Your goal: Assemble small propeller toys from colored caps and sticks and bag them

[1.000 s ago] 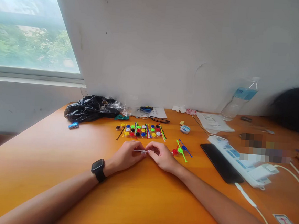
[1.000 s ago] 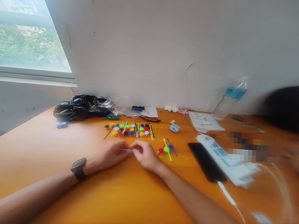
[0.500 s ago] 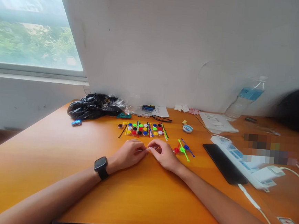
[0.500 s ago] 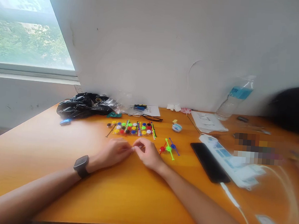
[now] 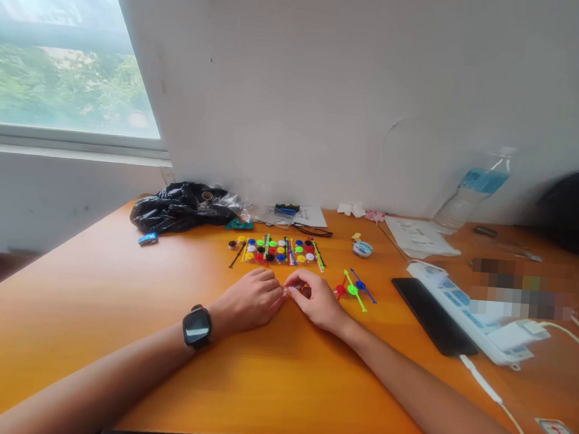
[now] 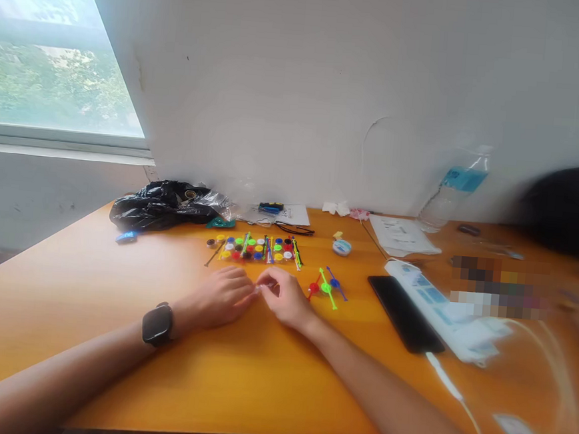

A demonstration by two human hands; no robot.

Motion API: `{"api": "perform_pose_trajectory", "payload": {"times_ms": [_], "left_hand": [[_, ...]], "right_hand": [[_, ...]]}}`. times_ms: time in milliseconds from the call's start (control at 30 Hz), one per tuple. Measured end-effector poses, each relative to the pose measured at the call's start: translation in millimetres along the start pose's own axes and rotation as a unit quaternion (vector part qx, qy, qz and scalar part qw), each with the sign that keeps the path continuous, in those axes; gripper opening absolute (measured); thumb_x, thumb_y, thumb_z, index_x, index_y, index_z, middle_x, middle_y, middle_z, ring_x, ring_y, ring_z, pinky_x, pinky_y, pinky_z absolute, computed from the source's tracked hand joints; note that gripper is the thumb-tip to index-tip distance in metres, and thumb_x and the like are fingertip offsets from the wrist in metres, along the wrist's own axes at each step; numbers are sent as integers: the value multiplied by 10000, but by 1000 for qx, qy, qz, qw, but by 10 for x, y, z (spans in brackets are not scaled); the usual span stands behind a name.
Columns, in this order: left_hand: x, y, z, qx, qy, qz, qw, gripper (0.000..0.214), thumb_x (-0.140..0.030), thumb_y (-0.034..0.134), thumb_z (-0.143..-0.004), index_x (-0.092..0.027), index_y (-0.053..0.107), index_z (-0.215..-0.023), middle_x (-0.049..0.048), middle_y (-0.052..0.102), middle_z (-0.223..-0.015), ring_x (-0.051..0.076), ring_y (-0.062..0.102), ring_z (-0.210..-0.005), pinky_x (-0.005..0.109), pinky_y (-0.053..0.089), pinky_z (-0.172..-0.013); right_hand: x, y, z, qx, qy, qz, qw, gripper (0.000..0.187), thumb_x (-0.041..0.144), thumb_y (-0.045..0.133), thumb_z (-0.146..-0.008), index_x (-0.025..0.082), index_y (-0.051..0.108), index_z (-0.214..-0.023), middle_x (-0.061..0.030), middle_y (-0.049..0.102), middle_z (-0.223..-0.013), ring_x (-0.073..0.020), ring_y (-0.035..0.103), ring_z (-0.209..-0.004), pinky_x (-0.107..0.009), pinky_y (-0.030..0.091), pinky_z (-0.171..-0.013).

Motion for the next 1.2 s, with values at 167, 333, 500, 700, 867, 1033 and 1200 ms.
{"api": "perform_pose_trajectory", "payload": {"times_ms": [167, 333, 500, 700, 867, 1033, 1200], "left_hand": [[-29, 33, -3, 7, 14, -21, 1000, 324, -204, 453, -1083, -175, 621, -808, 56, 629, -767, 202, 555, -740, 385, 449, -711], [-55, 78, -2, 33, 28, -40, 998, 321, -185, 439, -1078, -167, 626, -817, 66, 617, -767, 208, 533, -729, 388, 441, -700], [-77, 56, 9, 29, 35, -53, 998, 334, -179, 412, -1089, -166, 636, -841, 75, 629, -781, 209, 533, -736, 385, 434, -699], [-52, 39, 11, 22, 17, -21, 999, 326, -191, 450, -1081, -173, 652, -825, 75, 660, -780, 210, 568, -750, 374, 444, -712], [245, 15, 38, -15, -103, 138, 985, 257, -296, 581, -1039, -205, 703, -834, 51, 707, -768, 186, 615, -737, 323, 487, -692], [356, 28, 64, -19, -144, 197, 970, 205, -325, 622, -1018, -210, 730, -887, 57, 731, -829, 182, 645, -760, 302, 507, -685], [290, 17, 51, -10, -117, 182, 976, 248, -320, 581, -1040, -205, 713, -865, 64, 717, -808, 187, 640, -759, 302, 497, -678]], "right_hand": [[-21, 4, -1, 1, -2, 1, 1000, 86, 206, 602, -937, 200, 687, -937, -36, 711, -921, -183, 671, -853, -286, 519, -745], [-9, 1, 0, 2, 3, 2, 1000, 76, 220, 616, -933, 200, 689, -928, -39, 714, -915, -187, 667, -846, -290, 518, -739], [23, -1, -4, 0, 7, -1, 1000, 70, 216, 620, -920, 198, 686, -904, -41, 715, -901, -186, 664, -832, -286, 520, -723], [13, -4, -4, 0, 14, -8, 1000, 57, 201, 630, -900, 195, 683, -879, -34, 706, -868, -177, 651, -790, -279, 514, -702], [-4, -11, 0, 0, 24, -17, 1000, 63, 224, 642, -900, 189, 690, -879, -35, 708, -860, -170, 642, -769, -277, 506, -691], [-18, -8, 4, 1, 22, -29, 999, 63, 231, 646, -899, 192, 693, -887, -36, 709, -863, -171, 641, -766, -274, 501, -681], [-37, -3, -3, 1, 30, -21, 999, 60, 240, 653, -898, 195, 689, -879, -33, 713, -847, -172, 638, -748, -282, 498, -681]]}}
Point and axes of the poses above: each hand's wrist, its own z-axis away from the middle knuckle, its own y-axis out of the palm, x = y × z, the point moved 10 cm from there along -z, towards the middle knuckle
